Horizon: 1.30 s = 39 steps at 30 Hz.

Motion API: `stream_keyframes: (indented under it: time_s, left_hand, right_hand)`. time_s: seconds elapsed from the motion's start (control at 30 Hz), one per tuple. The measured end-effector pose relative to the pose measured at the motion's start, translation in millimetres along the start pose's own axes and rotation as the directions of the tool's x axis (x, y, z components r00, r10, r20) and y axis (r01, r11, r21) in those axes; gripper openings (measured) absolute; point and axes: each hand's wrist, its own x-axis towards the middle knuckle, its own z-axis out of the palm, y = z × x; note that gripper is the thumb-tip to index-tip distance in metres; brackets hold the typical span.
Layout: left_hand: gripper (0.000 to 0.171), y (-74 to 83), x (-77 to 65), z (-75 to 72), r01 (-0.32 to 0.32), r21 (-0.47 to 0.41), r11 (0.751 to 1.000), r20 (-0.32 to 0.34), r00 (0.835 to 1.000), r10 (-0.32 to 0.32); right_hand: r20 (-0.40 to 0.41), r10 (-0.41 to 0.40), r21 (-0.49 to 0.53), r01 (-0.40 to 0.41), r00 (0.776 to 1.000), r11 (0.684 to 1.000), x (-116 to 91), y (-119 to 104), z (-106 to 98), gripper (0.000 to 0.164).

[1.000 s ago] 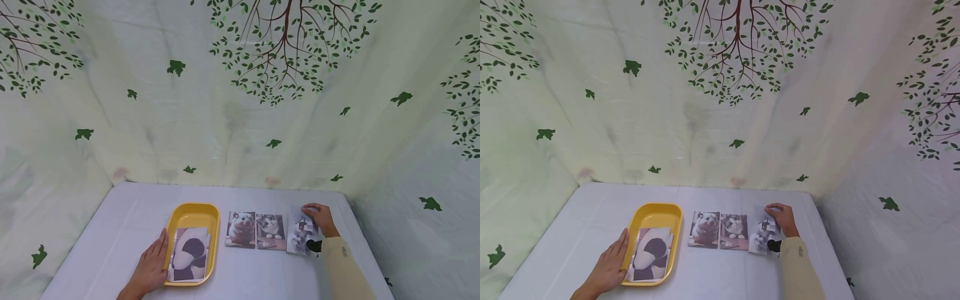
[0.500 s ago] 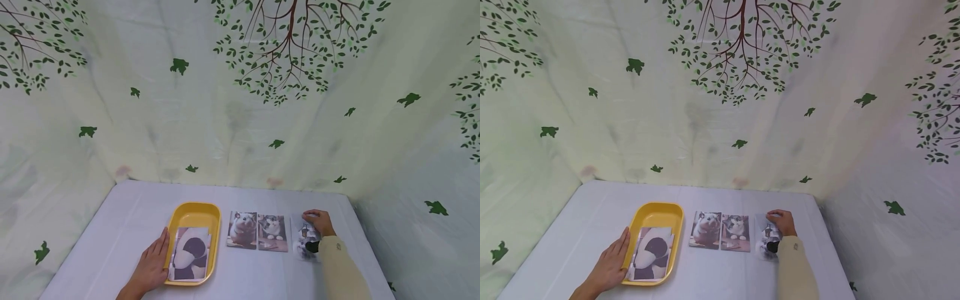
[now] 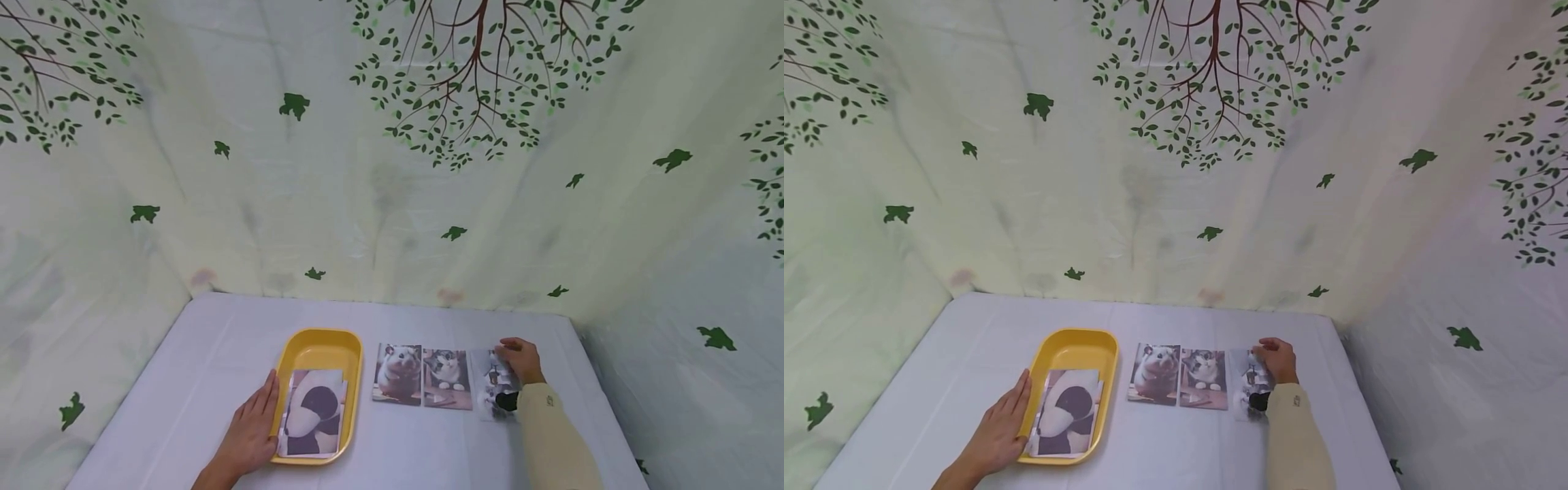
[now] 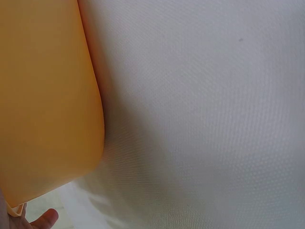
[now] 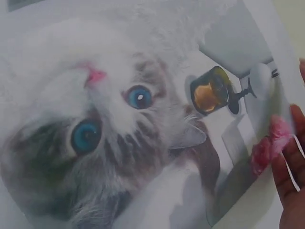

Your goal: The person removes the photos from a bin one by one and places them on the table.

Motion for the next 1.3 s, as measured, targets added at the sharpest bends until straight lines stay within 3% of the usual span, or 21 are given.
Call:
stream_keyframes:
  time_s: [0.13, 0.3, 0.43, 0.53, 0.77, 0.93, 1.03, 1.13, 1.3]
  left_hand:
    - [0.090, -0.7, 0.3, -0.2, 0.005, 0.000, 1.000, 0.010, 1.000, -0.005]
    - [0.090, -0.2, 0.3, -2.4, 0.004, -0.010, 1.000, 0.019, 1.000, -0.004]
    - [0.089, 0.6, 0.8, -4.1, 0.006, -0.005, 1.000, 0.009, 1.000, -0.006]
    - [0.090, 0.4, 1.6, -2.8, 0.005, 0.003, 1.000, 0.012, 1.000, -0.005]
    - [0.089, 1.1, 0.8, -1.4, 0.010, -0.012, 1.000, 0.017, 1.000, -0.009]
    - [0.090, 2.0, 1.2, -1.9, -0.002, -0.020, 1.000, 0.011, 1.000, 0.002]
    - [0.090, 1.7, 1.3, -1.2, 0.001, -0.018, 1.000, 0.011, 1.000, 0.000]
    - [0.089, 1.7, 1.2, -0.4, 0.006, -0.017, 1.000, 0.017, 1.000, -0.006]
    - [0.088, 1.4, 0.6, -0.3, 0.001, -0.022, 1.000, 0.006, 1.000, 0.000]
  right_hand:
    - [-0.042, -0.006, -0.006, 0.005, 0.999, 1.000, -4.7, -2.6, 3.6, 0.038]
    - [-0.101, -0.151, -0.059, 0.146, 0.983, 0.988, -18.2, -21.2, 23.2, 0.034]
    - [-0.091, -0.278, -0.005, 0.279, 0.956, 0.960, -33.2, -44.3, 53.1, 0.031]
    - [-0.051, -0.349, 0.053, 0.352, 0.936, 0.935, -46.6, -59.2, 78.1, 0.028]
    - [0.074, -0.503, 0.120, 0.493, 0.861, 0.862, -81.4, -90.3, 131.4, 0.020]
    - [0.188, -0.535, 0.109, 0.524, 0.824, 0.845, -104.2, -109.5, 165.4, 0.021]
    - [0.247, -0.497, 0.072, 0.496, 0.832, 0.865, -116.5, -118.1, 184.4, 0.021]
    - [0.310, -0.476, 0.081, 0.476, 0.823, 0.876, -127.3, -125.1, 200.1, 0.022]
    - [0.398, -0.510, 0.072, 0.528, 0.763, 0.846, -134.3, -129.5, 224.9, 0.024]
